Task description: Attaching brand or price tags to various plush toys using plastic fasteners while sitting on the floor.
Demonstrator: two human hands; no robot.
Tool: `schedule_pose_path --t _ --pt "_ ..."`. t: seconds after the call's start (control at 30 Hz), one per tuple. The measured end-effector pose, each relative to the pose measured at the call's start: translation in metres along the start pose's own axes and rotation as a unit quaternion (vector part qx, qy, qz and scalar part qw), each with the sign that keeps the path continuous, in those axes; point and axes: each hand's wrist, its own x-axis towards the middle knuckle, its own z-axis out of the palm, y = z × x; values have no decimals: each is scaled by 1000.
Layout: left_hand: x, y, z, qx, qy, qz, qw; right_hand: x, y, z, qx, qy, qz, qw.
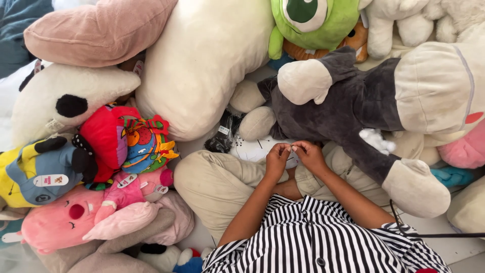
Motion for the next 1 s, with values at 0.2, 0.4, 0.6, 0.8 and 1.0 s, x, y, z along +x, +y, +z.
schedule_pose_path --t 0.2,0.4,0.6,0.8,1.0 --pt "2 -9 1 -61 -35 -36 997 6 9 -6 6 1 13 1000" --pt "0 -5 2 -10 -6 76 997 3 10 -2 85 -12 40 996" --pt "3 -13 6 -4 -10 100 995 3 1 -6 108 -15 46 993" --pt "3 -8 6 -14 -14 81 997 7 12 -4 27 -1 10 1000" --pt "2 -7 8 -28 -22 62 997 9 21 -2 -20 10 -23 999"
